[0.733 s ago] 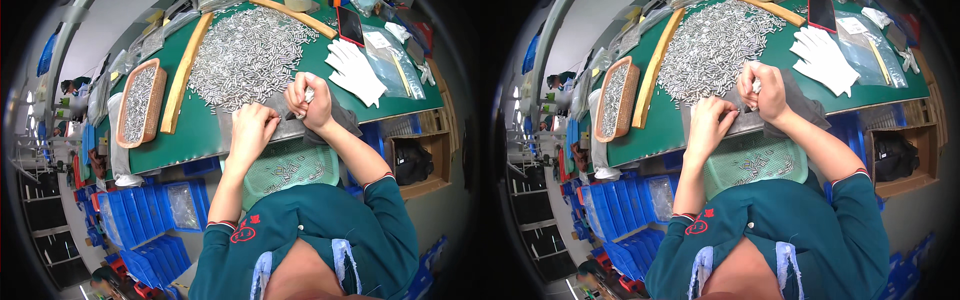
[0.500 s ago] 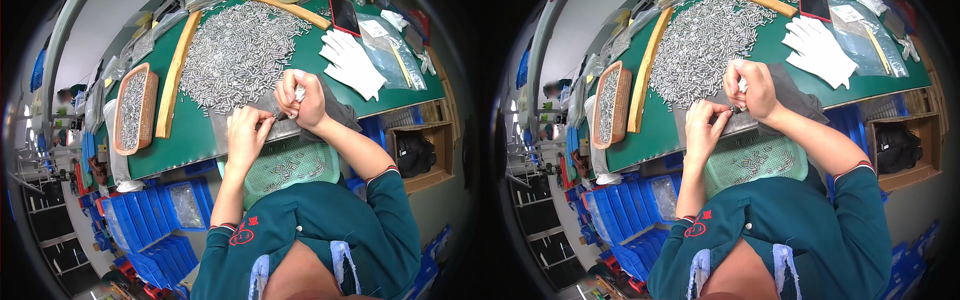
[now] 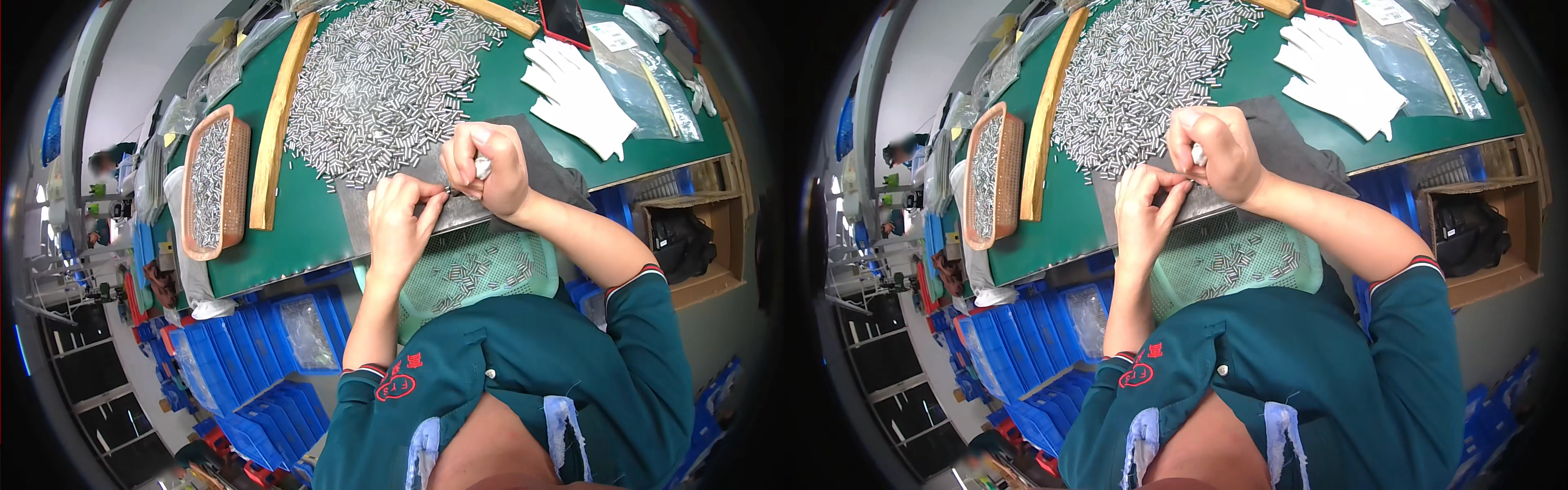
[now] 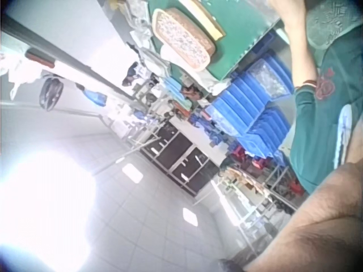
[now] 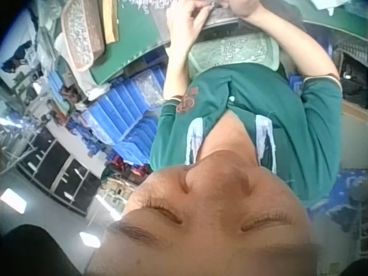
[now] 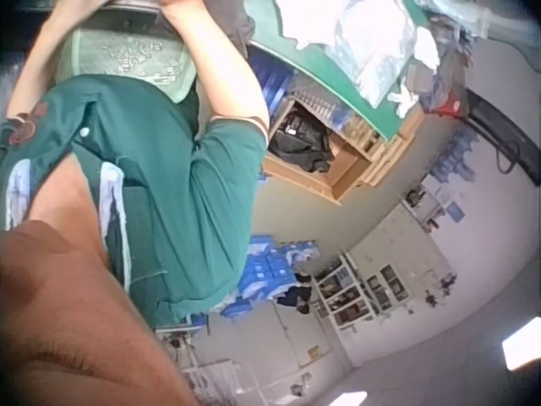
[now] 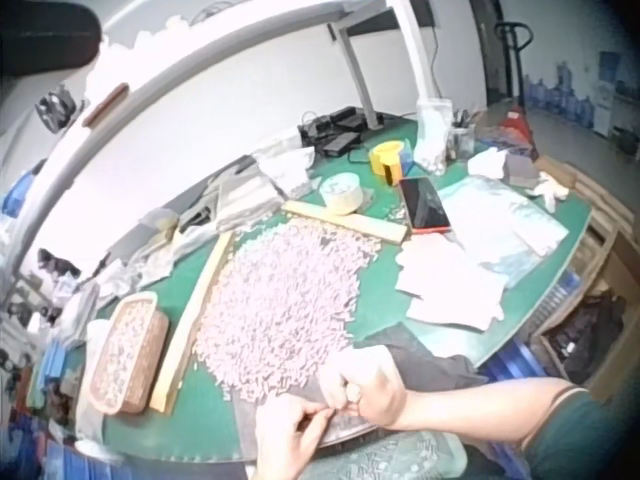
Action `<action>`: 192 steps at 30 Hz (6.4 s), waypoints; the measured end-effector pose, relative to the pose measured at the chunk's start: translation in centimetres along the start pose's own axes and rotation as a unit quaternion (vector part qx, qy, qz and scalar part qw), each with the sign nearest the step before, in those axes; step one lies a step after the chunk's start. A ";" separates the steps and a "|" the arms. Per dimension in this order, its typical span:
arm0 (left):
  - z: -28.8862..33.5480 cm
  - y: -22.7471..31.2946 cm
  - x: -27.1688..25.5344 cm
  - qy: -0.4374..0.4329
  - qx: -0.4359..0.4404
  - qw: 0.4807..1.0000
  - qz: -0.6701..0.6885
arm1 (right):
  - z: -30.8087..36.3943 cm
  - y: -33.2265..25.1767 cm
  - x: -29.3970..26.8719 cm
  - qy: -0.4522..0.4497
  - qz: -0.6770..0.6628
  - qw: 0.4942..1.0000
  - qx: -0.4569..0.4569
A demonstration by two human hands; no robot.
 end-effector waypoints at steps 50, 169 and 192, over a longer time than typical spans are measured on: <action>-0.1 0.3 0.3 -0.062 -0.027 0.998 -0.001 | 0.1 0.0 -0.6 -0.007 -0.054 0.998 0.030; -0.2 -0.7 0.4 -0.049 -0.060 0.995 0.066 | -0.4 -0.2 0.1 -0.031 0.036 0.999 -0.015; -0.6 1.0 -0.2 -0.053 -0.012 0.998 -0.031 | -0.1 -0.1 -0.6 -0.034 -0.035 0.999 0.007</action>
Point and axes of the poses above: each hand's wrist, its own z-axis away from the middle knuckle, its own x-axis out of the palm, y = z × x, the point moved 7 cm from there along -z, towards the middle knuckle, and after that the axes turned 5 degrees about y, right-handed, at the moved point
